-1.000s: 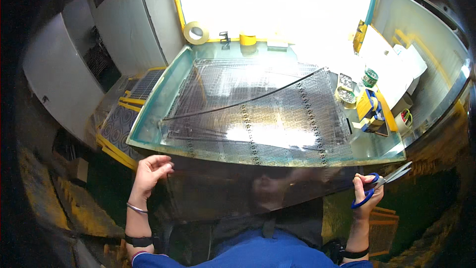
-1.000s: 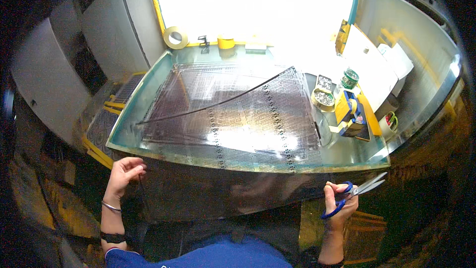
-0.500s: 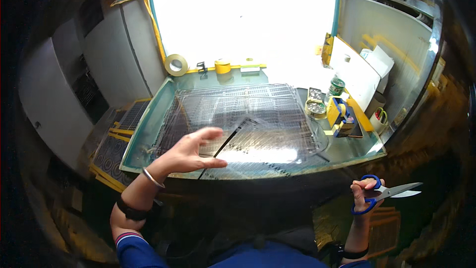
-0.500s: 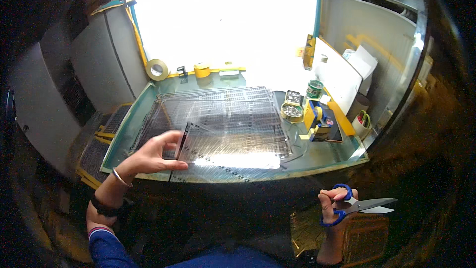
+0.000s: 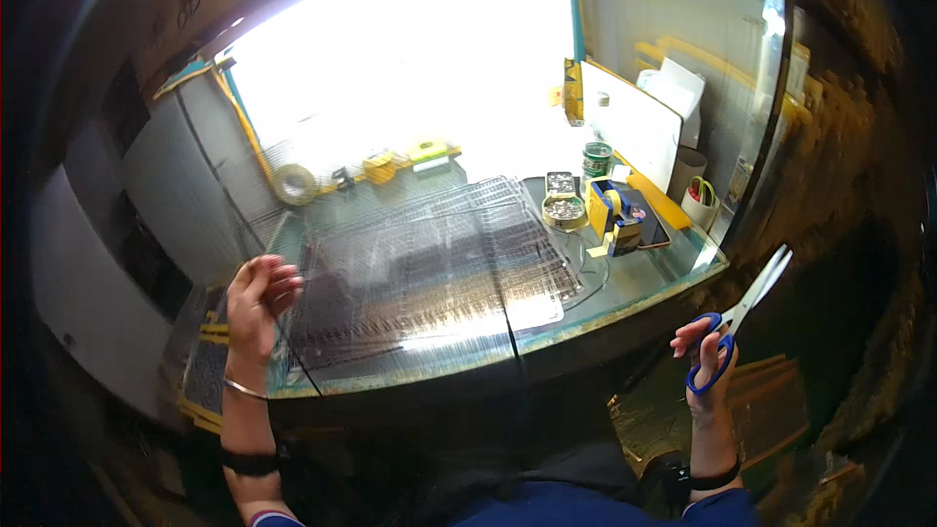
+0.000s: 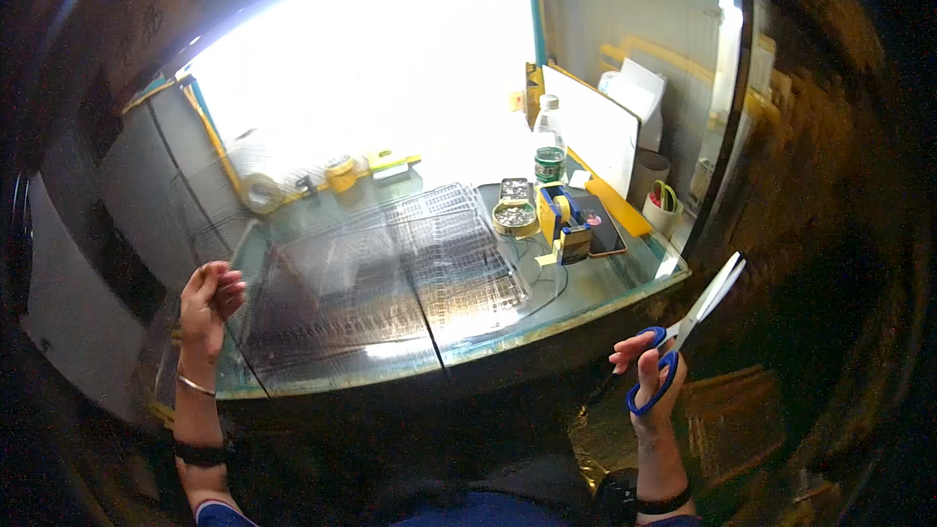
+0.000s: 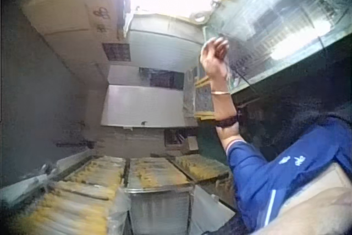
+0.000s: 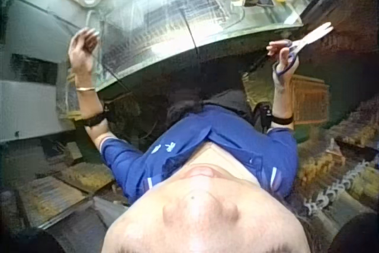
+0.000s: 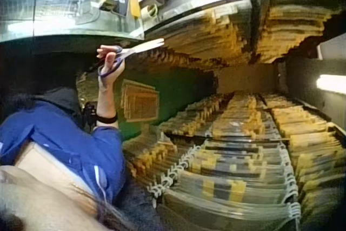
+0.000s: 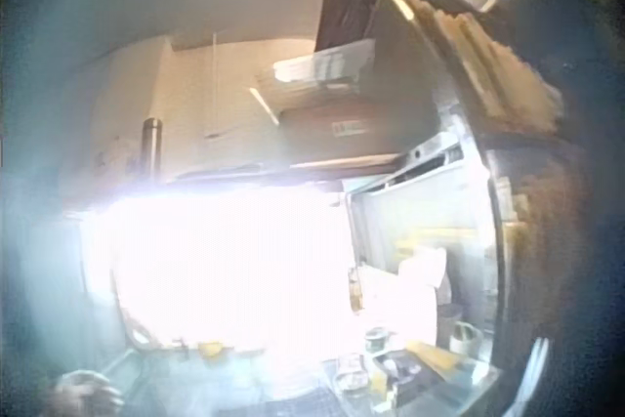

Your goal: Cutting and organizing solar cell sheets at a workbench.

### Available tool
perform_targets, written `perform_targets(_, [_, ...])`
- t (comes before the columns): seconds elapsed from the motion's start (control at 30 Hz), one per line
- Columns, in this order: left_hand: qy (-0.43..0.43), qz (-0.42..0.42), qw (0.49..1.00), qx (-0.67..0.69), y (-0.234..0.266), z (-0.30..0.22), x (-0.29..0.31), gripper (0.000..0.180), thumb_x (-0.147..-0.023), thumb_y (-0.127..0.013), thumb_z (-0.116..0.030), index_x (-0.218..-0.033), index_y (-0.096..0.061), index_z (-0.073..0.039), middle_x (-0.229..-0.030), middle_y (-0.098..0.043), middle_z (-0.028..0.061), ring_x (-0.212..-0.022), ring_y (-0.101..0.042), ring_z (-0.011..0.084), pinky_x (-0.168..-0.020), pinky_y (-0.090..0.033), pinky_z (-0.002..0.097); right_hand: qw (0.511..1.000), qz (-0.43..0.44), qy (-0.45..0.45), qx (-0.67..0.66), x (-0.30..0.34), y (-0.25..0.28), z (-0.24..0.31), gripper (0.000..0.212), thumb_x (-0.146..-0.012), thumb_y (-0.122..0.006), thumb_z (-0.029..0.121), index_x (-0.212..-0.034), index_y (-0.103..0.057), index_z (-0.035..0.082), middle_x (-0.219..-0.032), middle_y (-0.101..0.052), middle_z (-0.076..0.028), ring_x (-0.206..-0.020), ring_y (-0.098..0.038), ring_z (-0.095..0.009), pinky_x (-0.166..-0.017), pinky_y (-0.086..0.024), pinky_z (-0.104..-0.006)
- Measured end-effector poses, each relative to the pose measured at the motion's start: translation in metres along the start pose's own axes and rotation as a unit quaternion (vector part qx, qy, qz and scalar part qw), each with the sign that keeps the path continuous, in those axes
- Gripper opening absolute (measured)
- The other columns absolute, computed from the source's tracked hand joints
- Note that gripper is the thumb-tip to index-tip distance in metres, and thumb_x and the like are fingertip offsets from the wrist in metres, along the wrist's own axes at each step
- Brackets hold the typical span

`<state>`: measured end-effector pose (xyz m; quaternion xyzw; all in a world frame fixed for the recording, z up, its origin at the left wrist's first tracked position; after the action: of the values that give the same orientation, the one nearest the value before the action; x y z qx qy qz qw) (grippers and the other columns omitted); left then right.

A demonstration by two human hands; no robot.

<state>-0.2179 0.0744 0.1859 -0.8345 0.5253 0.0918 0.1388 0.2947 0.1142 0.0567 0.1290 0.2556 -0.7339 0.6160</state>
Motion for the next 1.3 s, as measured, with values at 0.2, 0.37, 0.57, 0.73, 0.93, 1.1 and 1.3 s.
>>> perform_targets(0.2, [0.058, -0.11, 0.981, 0.149, 0.061, 0.062, 0.032, 0.016, -0.089, -0.046, -0.02, -0.091, -0.052, -0.005, -0.087, -0.06, 0.0085, -0.081, -0.058, 0.018, -0.075, -0.048, 0.0309, 0.995, -0.054, -0.067, -0.044, -0.001, 0.003, -0.017, 0.055, -0.08, -0.047, 0.053, -0.086, -0.054, -0.001, -0.064, -0.05, -0.004, -0.056, -0.05, -0.012, -0.05, -0.041, -0.0228])
perform_targets(0.37, [0.174, -0.068, 0.978, 0.096, 0.026, 0.107, 0.063, 0.018, -0.09, -0.044, -0.018, -0.094, -0.05, -0.002, -0.088, -0.059, 0.0115, -0.075, -0.06, 0.0181, -0.061, -0.051, 0.0253, 0.979, -0.088, -0.166, -0.083, -0.001, 0.011, -0.022, 0.048, -0.079, -0.054, 0.047, -0.076, -0.055, -0.001, -0.058, -0.048, -0.001, -0.048, -0.049, -0.008, -0.041, -0.041, -0.0209])
perform_targets(0.57, [0.261, -0.045, 0.96, -0.09, 0.051, 0.122, 0.08, 0.037, -0.084, -0.053, -0.037, -0.077, -0.052, -0.001, -0.066, -0.057, 0.0109, -0.054, -0.056, 0.0181, -0.047, -0.043, 0.0254, 0.952, -0.013, -0.303, -0.053, -0.026, 0.018, -0.025, 0.062, -0.073, -0.052, 0.06, -0.075, -0.056, -0.002, -0.06, -0.049, -0.002, -0.05, -0.05, -0.008, -0.046, -0.043, -0.0199])
perform_targets(0.73, [0.141, -0.021, 0.97, -0.199, 0.007, 0.091, 0.094, 0.019, -0.082, -0.059, -0.019, -0.078, -0.063, -0.001, -0.062, -0.061, 0.0065, -0.054, -0.057, 0.0144, -0.057, -0.048, 0.0241, 0.928, -0.013, -0.368, -0.054, -0.054, 0.037, -0.041, 0.057, -0.075, -0.056, 0.055, -0.074, -0.056, -0.002, -0.063, -0.05, -0.003, -0.053, -0.05, -0.008, -0.049, -0.044, -0.019])
perform_targets(0.93, [-0.369, 0.06, 0.725, -0.578, -0.042, 0.067, 0.09, 0.025, -0.073, -0.067, -0.017, -0.094, -0.062, -0.004, -0.095, -0.061, 0.0146, -0.094, -0.055, 0.029, -0.088, -0.039, 0.0391, 0.926, 0.037, -0.288, 0.24, -0.093, 0.043, -0.044, 0.051, -0.069, -0.066, 0.048, -0.063, -0.057, -0.001, -0.054, -0.055, -0.006, -0.049, -0.055, -0.009, -0.042, -0.044, -0.0208])
perform_targets(1.1, [-0.104, 0.092, 0.759, -0.637, -0.02, 0.124, 0.069, 0.054, -0.08, -0.053, -0.036, -0.118, -0.045, 0.001, -0.128, -0.037, 0.0207, -0.125, -0.026, 0.0334, -0.104, -0.009, 0.0459, 0.817, 0.032, -0.175, 0.549, -0.133, 0.048, -0.027, 0.056, -0.057, -0.075, 0.042, -0.08, -0.061, -0.007, -0.08, -0.061, -0.023, -0.074, -0.062, -0.03, -0.067, -0.048, -0.0349])
perform_targets(1.3, [-0.06, 0.091, 0.763, -0.637, -0.026, 0.127, 0.067, 0.058, -0.081, -0.05, -0.039, -0.121, -0.04, 0.001, -0.131, -0.032, 0.0198, -0.126, -0.024, 0.0312, -0.105, -0.008, 0.044, 0.808, -0.023, -0.135, 0.574, -0.165, 0.053, -0.07, 0.051, -0.062, -0.073, 0.035, -0.088, -0.058, -0.006, -0.086, -0.059, -0.023, -0.085, -0.057, -0.034, -0.075, -0.046, -0.0376])
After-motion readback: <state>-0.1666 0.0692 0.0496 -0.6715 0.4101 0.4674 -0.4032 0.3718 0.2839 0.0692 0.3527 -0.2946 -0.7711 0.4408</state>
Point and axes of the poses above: each hand's wrist, its own x-axis away from the middle knuckle, its own y-axis out of the back of the hand, z = x × y, the point moved 4 cm from there along -x, towards the middle knuckle
